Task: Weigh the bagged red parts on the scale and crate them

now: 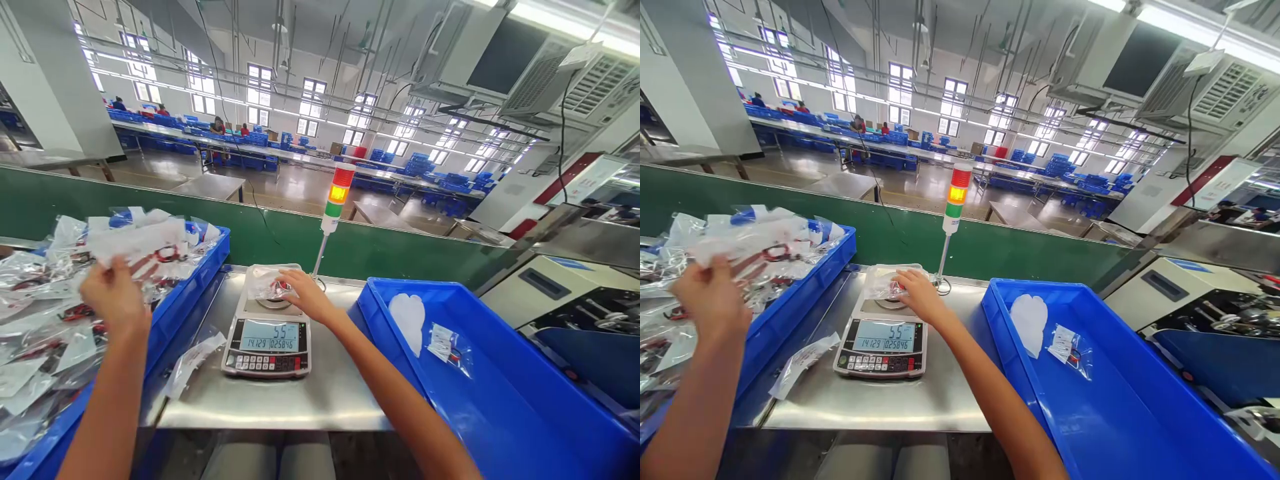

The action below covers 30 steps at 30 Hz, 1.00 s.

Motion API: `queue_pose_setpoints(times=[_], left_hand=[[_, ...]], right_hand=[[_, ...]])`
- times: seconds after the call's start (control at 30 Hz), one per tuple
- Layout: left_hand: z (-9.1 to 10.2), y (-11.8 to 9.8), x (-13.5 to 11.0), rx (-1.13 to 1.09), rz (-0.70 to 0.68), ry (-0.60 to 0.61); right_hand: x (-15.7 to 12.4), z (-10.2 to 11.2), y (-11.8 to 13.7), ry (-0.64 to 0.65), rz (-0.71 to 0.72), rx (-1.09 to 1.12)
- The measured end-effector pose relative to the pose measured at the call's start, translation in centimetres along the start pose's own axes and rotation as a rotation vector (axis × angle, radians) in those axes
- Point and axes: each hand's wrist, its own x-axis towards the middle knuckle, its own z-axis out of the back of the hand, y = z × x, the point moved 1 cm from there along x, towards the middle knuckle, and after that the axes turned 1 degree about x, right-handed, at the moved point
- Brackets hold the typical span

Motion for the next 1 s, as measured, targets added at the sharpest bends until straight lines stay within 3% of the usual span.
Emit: queue_pose_setpoints(times=[0.07, 0.1, 0.2, 0.27, 0.33, 0.47, 0.57, 0.63, 0.73, 0.9, 1.0], left_hand=[[3.1, -0.3, 1.1, 0.319, -0.153, -0.112], [4.3, -0.1, 1.4, 0.475, -0.223, -0.095], [5.7, 1.5, 1.4, 0.692, -0.405, 0.153], [4.9, 2.6, 0.2, 0.734, -0.488, 0.279], [3.0, 3.3, -1.9, 0.712, -0.503, 0.346], [-1.6, 3.2, -7.0, 0.609, -0.519, 0.526], [-4.2, 2.5, -10.3, 0.556, -0.491, 0.733], [-5.4, 1.9, -11.8, 0.513, -0.474, 0.825], [-6.7, 1.4, -13.2, 0.441, -0.480, 0.862], [-8.1, 1.7, -14.2, 0.360, -0.486, 0.956], [-8.5, 2.1, -14.4, 0.360, -0.526, 0.948]], right_hand=[[-2.5, 1.1, -2.0, -0.023, 0.027, 0.011], [-4.3, 2.2, -3.7, -0.073, -0.016, -0.004], [-11.3, 6.7, -10.0, -0.306, -0.388, -0.140], [-16.7, 9.2, -13.7, -0.414, -0.648, -0.230], [-22.2, 10.1, -16.3, -0.464, -0.827, -0.285], [-32.6, 7.8, -19.6, -0.373, -1.143, -0.370], [-38.4, 6.0, -22.2, -0.254, -1.108, -0.495], [-40.8, 5.9, -23.5, -0.237, -0.981, -0.578], [-42.5, 6.6, -24.0, -0.209, -0.891, -0.650], [-42.7, 6.8, -22.9, -0.268, -0.881, -0.692], [-42.4, 6.7, -22.5, -0.309, -0.915, -0.680]])
